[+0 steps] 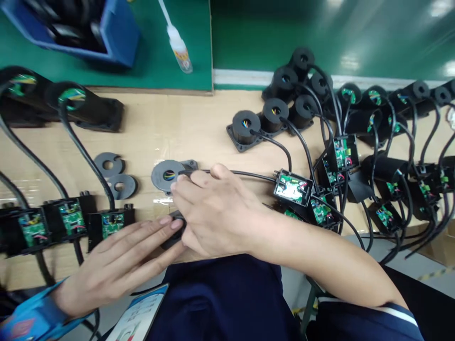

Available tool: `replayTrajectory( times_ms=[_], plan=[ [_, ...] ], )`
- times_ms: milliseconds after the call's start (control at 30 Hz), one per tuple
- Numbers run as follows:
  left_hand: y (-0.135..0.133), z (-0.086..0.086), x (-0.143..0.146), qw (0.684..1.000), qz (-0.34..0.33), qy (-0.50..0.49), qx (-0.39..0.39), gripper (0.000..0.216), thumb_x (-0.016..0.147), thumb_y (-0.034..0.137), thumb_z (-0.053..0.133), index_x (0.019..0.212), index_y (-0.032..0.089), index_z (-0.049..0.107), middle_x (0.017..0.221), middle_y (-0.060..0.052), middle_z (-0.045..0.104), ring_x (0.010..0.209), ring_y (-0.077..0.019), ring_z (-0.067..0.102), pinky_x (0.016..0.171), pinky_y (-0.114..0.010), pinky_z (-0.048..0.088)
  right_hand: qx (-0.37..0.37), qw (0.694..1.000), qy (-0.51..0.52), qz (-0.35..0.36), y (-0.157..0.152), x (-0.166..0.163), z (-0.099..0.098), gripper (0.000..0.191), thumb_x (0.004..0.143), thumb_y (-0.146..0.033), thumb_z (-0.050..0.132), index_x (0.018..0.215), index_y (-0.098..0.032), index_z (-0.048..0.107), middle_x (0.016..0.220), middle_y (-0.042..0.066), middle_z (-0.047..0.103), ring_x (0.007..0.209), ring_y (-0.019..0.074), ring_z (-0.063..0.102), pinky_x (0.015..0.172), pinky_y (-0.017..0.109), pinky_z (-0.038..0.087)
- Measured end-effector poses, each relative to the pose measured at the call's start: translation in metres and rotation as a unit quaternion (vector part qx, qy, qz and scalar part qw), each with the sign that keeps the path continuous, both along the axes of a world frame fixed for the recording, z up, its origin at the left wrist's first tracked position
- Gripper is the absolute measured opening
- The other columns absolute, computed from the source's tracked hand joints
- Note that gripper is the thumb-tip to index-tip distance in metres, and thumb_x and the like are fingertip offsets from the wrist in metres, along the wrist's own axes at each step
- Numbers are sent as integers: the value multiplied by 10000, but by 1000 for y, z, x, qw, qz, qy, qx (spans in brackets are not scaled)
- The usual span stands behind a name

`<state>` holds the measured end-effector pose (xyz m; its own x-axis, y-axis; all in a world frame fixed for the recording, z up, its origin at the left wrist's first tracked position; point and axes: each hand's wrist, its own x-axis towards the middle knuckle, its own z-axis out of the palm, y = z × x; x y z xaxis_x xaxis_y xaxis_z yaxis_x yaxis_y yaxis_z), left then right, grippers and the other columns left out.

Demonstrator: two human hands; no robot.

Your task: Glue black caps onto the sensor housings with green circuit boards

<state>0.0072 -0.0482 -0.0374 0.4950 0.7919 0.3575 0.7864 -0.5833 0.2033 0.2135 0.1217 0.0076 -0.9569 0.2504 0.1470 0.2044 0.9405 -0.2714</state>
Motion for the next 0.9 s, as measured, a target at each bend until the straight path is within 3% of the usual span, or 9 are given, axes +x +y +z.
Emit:
replayTrajectory(
  times_ms=[167, 300, 467, 567, 633, 733, 900],
  plan=[
    [10, -3, 8, 998, 44, -37, -9, 459, 990, 5, 457, 1316, 213, 704, 1352, -18, 767, 1542, -107, 450, 1341, -299, 245, 20, 999, 42, -9, -8, 1, -3, 497, 1027, -304, 468, 1353, 30, 637, 1287, 184, 735, 1067, 273, 612, 945, 429, 428],
    [6, -12, 9, 997, 47, -56, 0, 371, 1038, 109, 488, 1301, 233, 719, 1359, 13, 764, 1619, -100, 303, 1351, -285, 209, 30, 998, 44, -24, -13, -1, -2, 511, 1044, -321, 443, 1360, 23, 649, 1276, 157, 746, 1092, 258, 609, 966, 400, 430],
    [8, -10, 8, 996, 44, -76, 16, 351, 1101, 208, 429, 1227, 263, 752, 1306, 37, 787, 1583, -106, 383, 1350, -301, 256, 24, 997, 48, -46, -13, -2, -2, 511, 1034, -331, 463, 1377, -6, 657, 1274, 119, 765, 1057, 238, 624, 958, 400, 441],
    [12, 0, 3, 993, 53, -101, 17, 207, 1066, 254, 558, 1087, 261, 764, 1265, 39, 803, 1480, -96, 527, 1322, -272, 337, 12, 998, 38, -44, -11, -3, -1, 523, 1020, -336, 488, 1401, -13, 643, 1290, 113, 764, 1070, 233, 637, 948, 401, 448],
    [16, 8, -4, 989, 91, -114, -5, 155, 1059, 301, 594, 1027, 246, 735, 1279, 5, 800, 1447, -96, 563, 1315, -252, 338, 6, 999, 25, -36, -10, -3, 0, 549, 1010, -347, 504, 1437, -20, 618, 1333, 106, 751, 1114, 229, 640, 959, 397, 452],
    [29, 13, -18, 983, 145, -109, -31, 201, 1094, 309, 516, 1080, 193, 679, 1425, -109, 720, 1533, -142, 481, 1328, -290, 283, 6, 999, 18, -28, -9, -3, 1, 557, 991, -349, 524, 1436, -29, 622, 1355, 104, 746, 1136, 228, 644, 960, 390, 460],
    [51, 10, -28, 994, 107, -17, 3, 243, 1083, 219, 496, 1245, 78, 609, 1504, -234, 625, 1521, -288, 505, 1286, -398, 356, 15, 999, 30, -35, -9, -4, 1, 527, 979, -341, 537, 1391, -37, 662, 1334, 95, 765, 1087, 215, 663, 956, 364, 462]
  ],
)
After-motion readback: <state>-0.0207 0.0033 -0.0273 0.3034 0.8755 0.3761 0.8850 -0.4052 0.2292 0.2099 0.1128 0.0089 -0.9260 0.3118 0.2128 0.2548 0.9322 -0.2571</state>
